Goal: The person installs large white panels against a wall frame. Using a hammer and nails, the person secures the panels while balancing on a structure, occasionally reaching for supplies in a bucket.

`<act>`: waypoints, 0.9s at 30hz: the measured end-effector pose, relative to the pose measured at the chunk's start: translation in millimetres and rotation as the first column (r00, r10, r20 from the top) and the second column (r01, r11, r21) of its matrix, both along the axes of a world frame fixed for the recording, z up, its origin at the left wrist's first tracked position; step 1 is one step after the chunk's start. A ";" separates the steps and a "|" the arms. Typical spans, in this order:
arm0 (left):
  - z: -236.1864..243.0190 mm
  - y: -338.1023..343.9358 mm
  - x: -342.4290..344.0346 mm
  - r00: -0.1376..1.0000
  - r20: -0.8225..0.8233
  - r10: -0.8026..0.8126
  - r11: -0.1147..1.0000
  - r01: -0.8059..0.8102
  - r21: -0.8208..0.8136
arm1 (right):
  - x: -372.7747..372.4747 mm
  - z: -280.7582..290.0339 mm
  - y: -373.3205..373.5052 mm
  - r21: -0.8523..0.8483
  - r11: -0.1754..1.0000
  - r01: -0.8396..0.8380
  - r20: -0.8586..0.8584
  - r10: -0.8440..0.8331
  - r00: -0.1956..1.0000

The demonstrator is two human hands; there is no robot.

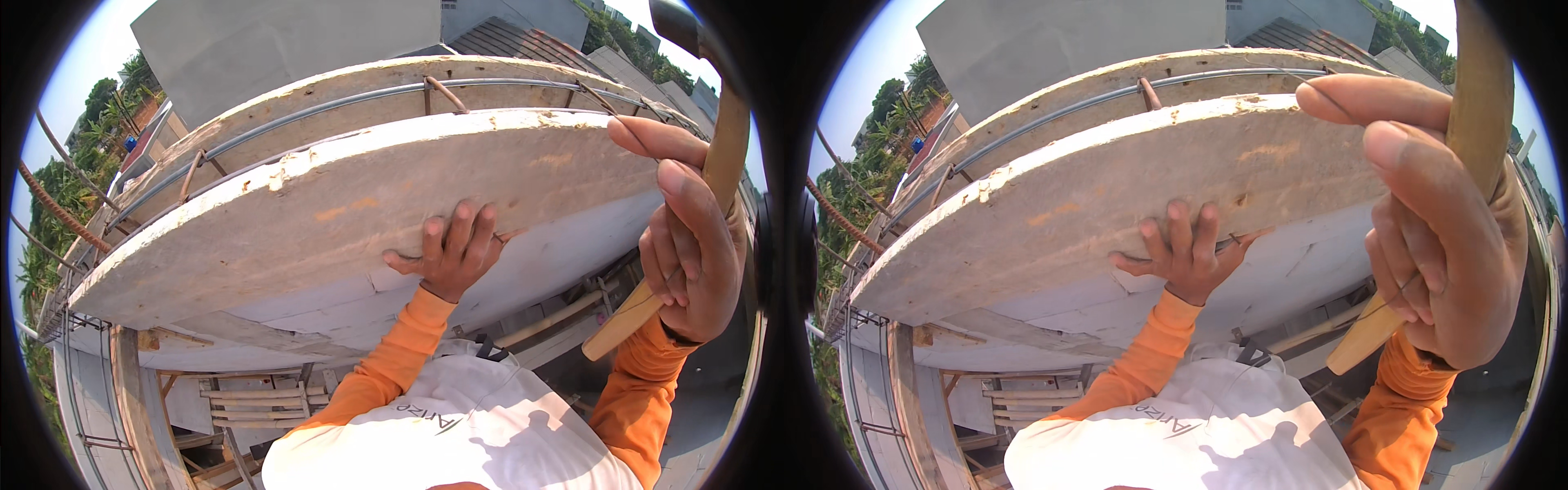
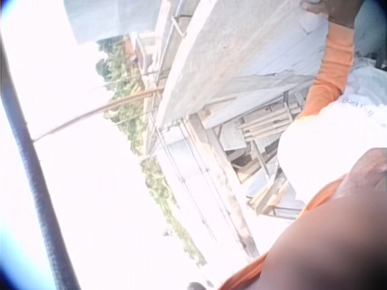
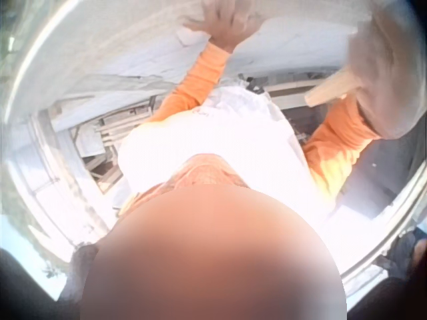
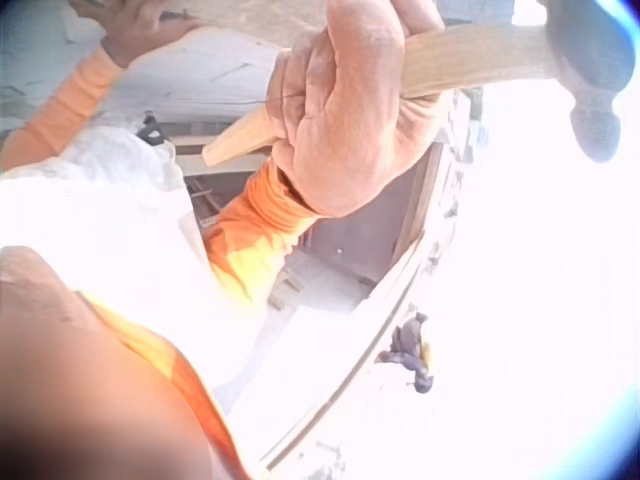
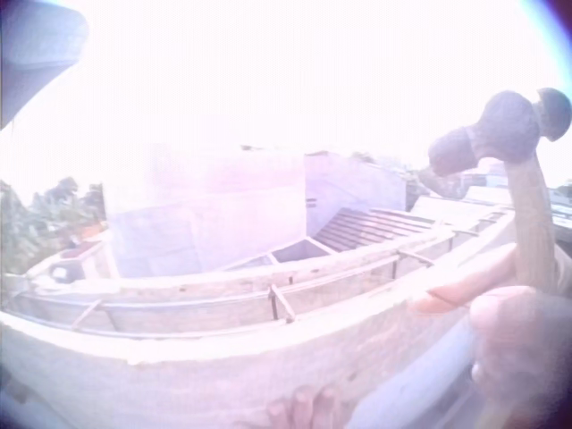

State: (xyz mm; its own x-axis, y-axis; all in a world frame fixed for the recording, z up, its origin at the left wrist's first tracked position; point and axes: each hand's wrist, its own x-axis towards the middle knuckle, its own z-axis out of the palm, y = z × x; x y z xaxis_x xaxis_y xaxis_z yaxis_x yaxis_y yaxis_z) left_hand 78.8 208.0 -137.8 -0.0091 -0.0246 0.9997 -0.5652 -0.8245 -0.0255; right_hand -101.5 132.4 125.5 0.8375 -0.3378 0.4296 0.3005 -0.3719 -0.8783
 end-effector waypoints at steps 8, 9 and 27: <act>0.7 -1.1 2.1 0.999 0.034 -0.037 0.999 0.038 -0.020 | -16.5 -26.9 -4.2 -0.062 0.998 0.023 -0.048 -0.026 0.999; 1.0 -2.7 1.2 0.999 0.028 -0.045 0.999 0.045 -0.019 | -17.3 -34.5 -2.8 -0.080 0.995 0.059 -0.019 -0.061 0.998; 0.3 -2.5 -0.3 0.995 -0.095 -0.010 1.000 0.011 0.006 | 29.3 -177.3 6.5 0.202 0.978 0.051 0.371 -0.125 0.920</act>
